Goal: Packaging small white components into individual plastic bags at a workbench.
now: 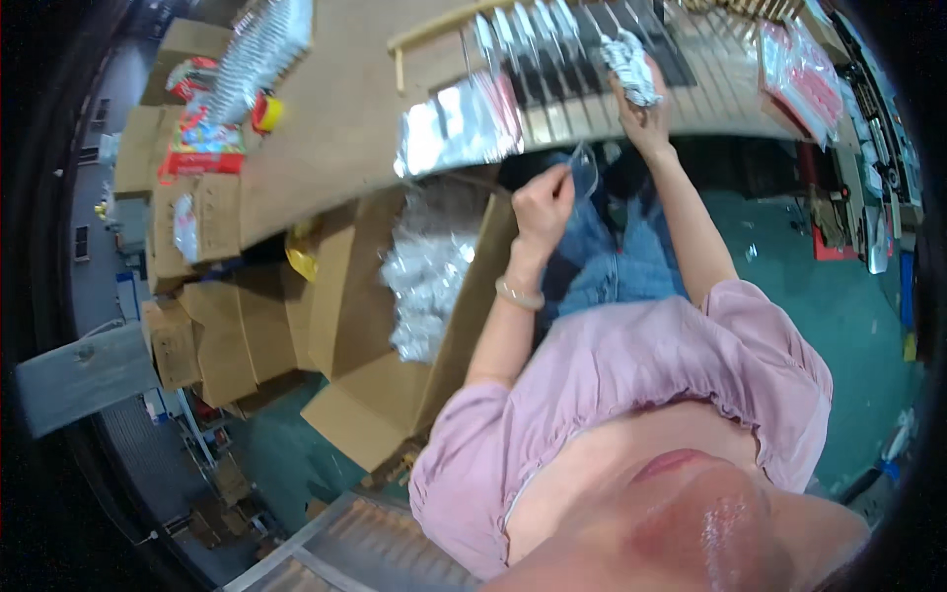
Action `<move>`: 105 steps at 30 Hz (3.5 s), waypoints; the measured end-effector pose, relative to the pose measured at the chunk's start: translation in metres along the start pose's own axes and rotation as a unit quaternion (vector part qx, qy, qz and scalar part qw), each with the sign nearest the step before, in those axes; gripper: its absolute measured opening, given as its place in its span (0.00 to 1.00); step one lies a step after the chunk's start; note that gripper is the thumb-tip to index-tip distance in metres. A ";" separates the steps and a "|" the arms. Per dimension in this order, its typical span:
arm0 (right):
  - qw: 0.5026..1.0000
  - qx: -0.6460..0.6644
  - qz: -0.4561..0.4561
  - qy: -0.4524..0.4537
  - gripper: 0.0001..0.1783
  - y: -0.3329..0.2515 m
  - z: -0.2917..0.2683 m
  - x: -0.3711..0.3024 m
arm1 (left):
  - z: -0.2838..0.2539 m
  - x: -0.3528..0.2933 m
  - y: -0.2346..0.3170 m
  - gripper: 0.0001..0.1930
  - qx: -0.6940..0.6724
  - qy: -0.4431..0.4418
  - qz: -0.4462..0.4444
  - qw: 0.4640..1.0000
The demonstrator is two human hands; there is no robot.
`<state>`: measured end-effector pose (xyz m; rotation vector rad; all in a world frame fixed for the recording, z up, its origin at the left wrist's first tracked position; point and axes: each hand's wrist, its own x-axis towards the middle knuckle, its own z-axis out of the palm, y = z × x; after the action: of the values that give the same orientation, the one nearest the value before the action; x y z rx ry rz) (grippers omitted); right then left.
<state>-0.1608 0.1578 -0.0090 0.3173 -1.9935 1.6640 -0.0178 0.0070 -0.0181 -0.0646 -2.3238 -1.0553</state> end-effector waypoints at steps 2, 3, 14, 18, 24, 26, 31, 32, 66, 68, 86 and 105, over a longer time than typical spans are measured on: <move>0.999 -0.027 -0.021 -0.016 0.20 -0.015 -0.028 -0.025 | 0.007 0.007 0.000 0.07 0.011 0.012 0.044 0.999; 0.994 -0.007 -0.012 -0.113 0.21 -0.023 -0.044 -0.039 | 0.010 0.005 0.002 0.07 0.009 0.012 0.028 0.999; 0.758 -0.283 -0.023 -0.588 0.27 -0.032 -0.060 -0.023 | 0.042 -0.010 0.022 0.04 -0.063 0.010 -0.073 0.995; 0.698 -0.211 0.188 -0.658 0.23 -0.047 -0.055 -0.007 | 0.043 -0.011 0.021 0.05 -0.055 0.026 -0.084 0.995; 0.747 -0.155 0.163 -0.626 0.29 -0.047 -0.059 -0.009 | 0.045 -0.005 0.022 0.04 -0.082 0.017 -0.117 0.990; 0.745 -0.170 0.137 -0.630 0.30 -0.039 -0.060 -0.007 | 0.045 -0.004 0.024 0.04 -0.077 0.012 -0.113 0.991; 0.752 -0.198 -0.008 -0.629 0.32 -0.029 -0.063 -0.004 | 0.049 -0.001 0.020 0.06 -0.060 0.036 -0.094 0.993; 0.744 -0.213 0.016 -0.633 0.31 -0.040 -0.064 -0.001 | 0.049 -0.001 0.021 0.06 -0.065 0.035 -0.097 0.993; 0.937 0.066 0.260 -0.223 0.13 -0.025 -0.094 -0.084 | 0.006 0.000 0.010 0.06 -0.157 -0.033 -0.206 0.965; 0.940 0.027 0.195 -0.279 0.14 -0.054 -0.080 -0.065 | 0.008 -0.001 0.013 0.06 -0.153 -0.038 -0.194 0.968; 0.740 -0.108 -0.373 -0.549 0.12 -0.045 -0.065 0.015 | -0.053 0.009 -0.015 0.07 -0.018 -0.153 0.158 0.975; 0.880 0.041 0.140 -0.453 0.05 -0.007 -0.055 -0.063 | -0.040 -0.020 -0.039 0.07 -0.220 -0.089 -0.055 0.970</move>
<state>-0.0917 0.2004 -0.0297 1.0419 -2.7267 1.9943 0.0074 -0.0443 -0.0340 -0.2121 -2.2221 -1.6683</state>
